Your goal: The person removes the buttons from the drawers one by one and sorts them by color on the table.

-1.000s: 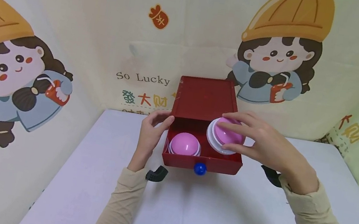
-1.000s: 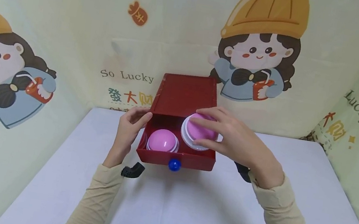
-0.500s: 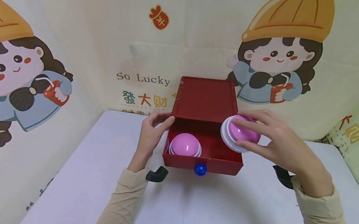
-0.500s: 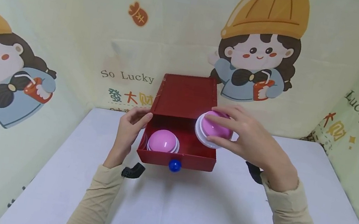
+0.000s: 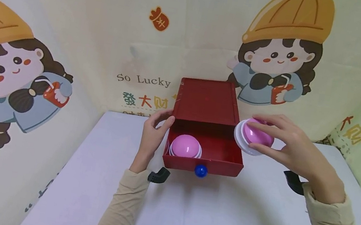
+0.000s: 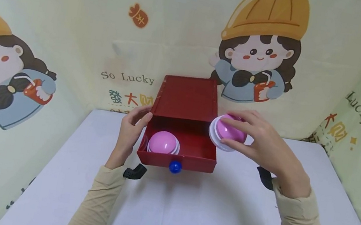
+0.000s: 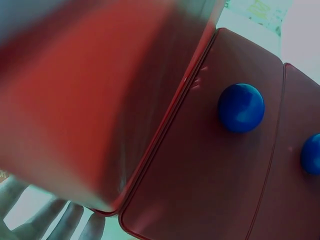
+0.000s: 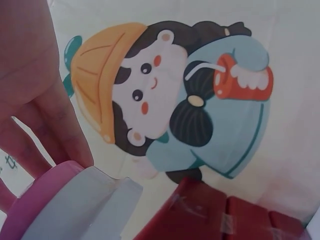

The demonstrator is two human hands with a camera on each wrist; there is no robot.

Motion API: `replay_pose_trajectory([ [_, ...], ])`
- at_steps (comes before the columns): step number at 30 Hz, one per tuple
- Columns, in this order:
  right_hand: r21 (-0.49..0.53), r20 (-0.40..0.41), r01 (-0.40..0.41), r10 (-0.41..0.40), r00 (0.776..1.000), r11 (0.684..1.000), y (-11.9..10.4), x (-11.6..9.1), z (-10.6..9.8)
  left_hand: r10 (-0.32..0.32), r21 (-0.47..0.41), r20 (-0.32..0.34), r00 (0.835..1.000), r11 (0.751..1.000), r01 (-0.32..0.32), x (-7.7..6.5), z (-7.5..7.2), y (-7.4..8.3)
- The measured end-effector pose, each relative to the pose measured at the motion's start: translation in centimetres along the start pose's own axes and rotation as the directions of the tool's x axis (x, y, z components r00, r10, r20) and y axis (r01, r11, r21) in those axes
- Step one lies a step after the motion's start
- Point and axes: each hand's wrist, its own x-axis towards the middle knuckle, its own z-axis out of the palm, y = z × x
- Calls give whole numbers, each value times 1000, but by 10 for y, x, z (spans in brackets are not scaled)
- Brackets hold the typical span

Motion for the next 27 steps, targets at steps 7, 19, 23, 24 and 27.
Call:
replay_pose_trajectory([
  [7,-7,-7,-68,68,998,998,8,-11,1,-27,-12,20,999,1000,27,1,2,5],
  [19,35,16,-198,197,980,980,23,-25,10,-8,41,58,998,999,5,0,5,-3],
  [23,53,40,-268,266,963,962,28,-28,16,-17,24,67,998,1000,15,1,5,-4],
  [24,57,45,-283,281,959,957,30,-29,17,-23,17,69,997,1000,22,1,5,-4],
  [27,63,69,-323,318,945,944,34,-30,23,-38,0,80,996,999,38,1,4,-4],
])
